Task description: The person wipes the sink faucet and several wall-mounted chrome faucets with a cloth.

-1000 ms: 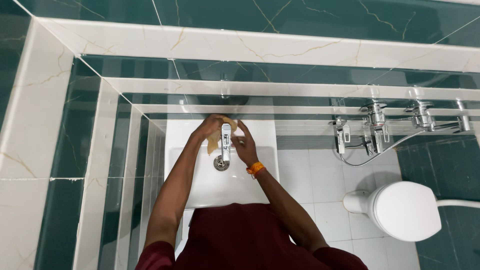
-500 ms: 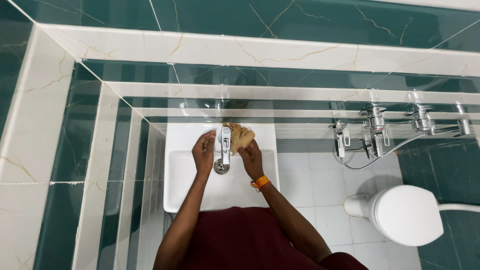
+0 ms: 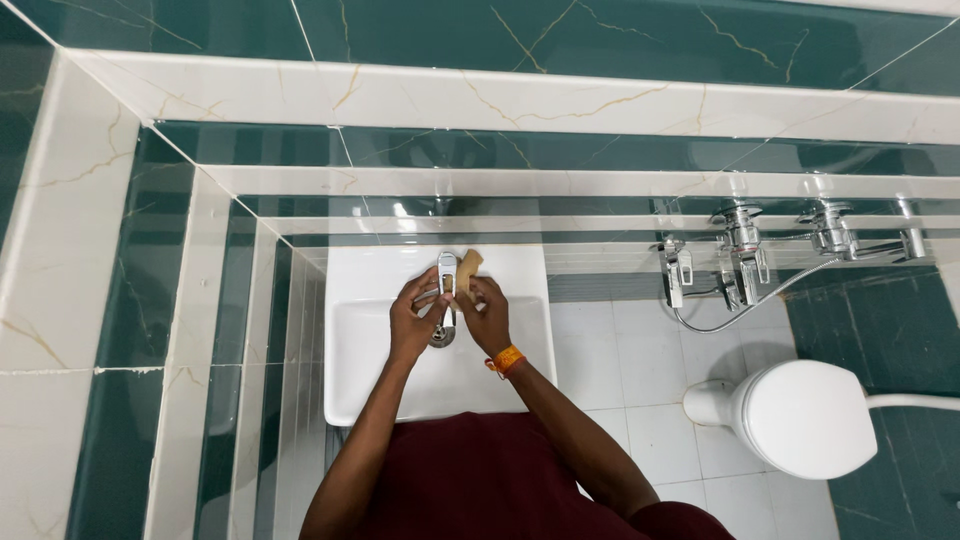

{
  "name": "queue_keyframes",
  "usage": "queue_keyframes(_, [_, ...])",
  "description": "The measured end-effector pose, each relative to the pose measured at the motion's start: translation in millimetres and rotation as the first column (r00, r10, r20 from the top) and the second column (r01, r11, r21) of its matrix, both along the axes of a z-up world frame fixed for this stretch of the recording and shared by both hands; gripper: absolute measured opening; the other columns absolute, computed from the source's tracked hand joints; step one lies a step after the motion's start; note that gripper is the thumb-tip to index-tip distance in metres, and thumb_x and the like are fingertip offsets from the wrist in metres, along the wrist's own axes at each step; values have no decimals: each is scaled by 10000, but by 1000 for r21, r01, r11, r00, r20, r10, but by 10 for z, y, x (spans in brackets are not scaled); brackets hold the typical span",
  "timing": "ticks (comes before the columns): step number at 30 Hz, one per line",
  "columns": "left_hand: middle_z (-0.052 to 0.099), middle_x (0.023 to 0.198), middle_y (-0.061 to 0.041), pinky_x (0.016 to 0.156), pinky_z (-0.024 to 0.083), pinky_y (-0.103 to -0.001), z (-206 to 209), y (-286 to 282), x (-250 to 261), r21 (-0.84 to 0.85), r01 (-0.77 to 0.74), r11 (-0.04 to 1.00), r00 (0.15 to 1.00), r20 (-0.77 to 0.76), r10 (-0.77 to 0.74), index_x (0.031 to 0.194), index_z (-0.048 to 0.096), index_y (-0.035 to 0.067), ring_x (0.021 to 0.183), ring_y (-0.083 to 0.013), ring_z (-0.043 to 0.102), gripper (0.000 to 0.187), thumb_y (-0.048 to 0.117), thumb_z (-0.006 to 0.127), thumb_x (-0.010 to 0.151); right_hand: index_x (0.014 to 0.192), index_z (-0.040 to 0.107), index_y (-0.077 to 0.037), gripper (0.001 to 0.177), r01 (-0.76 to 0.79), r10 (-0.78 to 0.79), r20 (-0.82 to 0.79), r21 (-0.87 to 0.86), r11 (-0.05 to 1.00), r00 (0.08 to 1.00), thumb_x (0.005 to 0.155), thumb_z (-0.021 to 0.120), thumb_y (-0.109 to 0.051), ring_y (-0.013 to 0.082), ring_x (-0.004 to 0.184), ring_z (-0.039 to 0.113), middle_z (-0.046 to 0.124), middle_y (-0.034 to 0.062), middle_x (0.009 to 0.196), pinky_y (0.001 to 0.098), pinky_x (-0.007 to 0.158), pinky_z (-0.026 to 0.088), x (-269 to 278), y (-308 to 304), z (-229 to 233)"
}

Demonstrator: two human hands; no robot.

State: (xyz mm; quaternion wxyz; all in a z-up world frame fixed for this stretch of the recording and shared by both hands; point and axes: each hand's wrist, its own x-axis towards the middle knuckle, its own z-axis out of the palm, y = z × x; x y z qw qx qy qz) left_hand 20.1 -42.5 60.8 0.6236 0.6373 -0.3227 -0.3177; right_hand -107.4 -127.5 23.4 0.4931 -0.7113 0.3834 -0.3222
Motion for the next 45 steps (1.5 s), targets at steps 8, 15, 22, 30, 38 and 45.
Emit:
queue_keyframes(8, [653, 1317, -127, 1020, 552, -330, -97, 25, 21, -24, 25, 999, 996, -88, -27, 1414, 568, 19, 1172, -192, 661, 574, 58, 774, 880, 1253, 648, -7, 290, -306, 254, 198, 308, 901, 947, 1000, 647, -149, 131, 976, 689, 652, 72, 1124, 272, 792, 592, -204, -153, -36])
queue_keyframes(15, [646, 1357, -112, 1040, 557, -328, -299, 19, 105, -46, 38, 998, 990, -133, -44, 1454, 546, 19, 1215, -185, 648, 603, 22, 716, 874, 1249, 654, 12, 291, -195, 109, 314, 259, 946, 943, 1010, 672, -153, 169, 953, 682, 697, 140, 1151, 299, 788, 576, 140, -147, 448])
queue_keyframes(22, [628, 1350, -123, 1071, 532, -332, -34, 34, 118, 104, 30, 994, 987, -160, -13, 1507, 483, 70, 1261, -214, 604, 726, -12, 784, 851, 1188, 701, -14, 324, -206, 171, -137, -314, 927, 976, 902, 740, -162, 326, 913, 691, 532, 208, 1299, 370, 785, 597, 161, -84, 978])
queue_keyframes(30, [536, 1446, -147, 1135, 457, -387, 49, 109, -7, -9, 41, 999, 974, -225, -42, 1587, 277, 122, 1352, -247, 528, 970, -141, 753, 783, 1227, 711, -40, 295, -282, 236, -170, -354, 892, 957, 953, 680, -144, 330, 1022, 715, 632, 180, 1284, 386, 861, 601, 192, -299, 1085])
queue_keyframes(38, [473, 1542, -167, 1203, 382, -375, 34, 248, -73, 46, 69, 997, 933, -356, -48, 1608, 266, 161, 1431, -262, 467, 981, -244, 580, 772, 1203, 680, 3, 344, -394, 330, -255, -263, 881, 909, 913, 672, -183, 351, 946, 716, 617, 230, 1219, 383, 797, 607, 29, -3, 1181])
queue_keyframes(45, [385, 1617, -163, 1246, 278, -375, 81, 258, -210, 38, 39, 999, 947, -320, -24, 1627, 188, 180, 1528, -265, 327, 1034, -261, 551, 764, 1218, 712, -12, 306, -414, 331, -280, -327, 850, 901, 934, 656, -111, 355, 931, 698, 627, 221, 1172, 403, 819, 588, -5, -175, 1191])
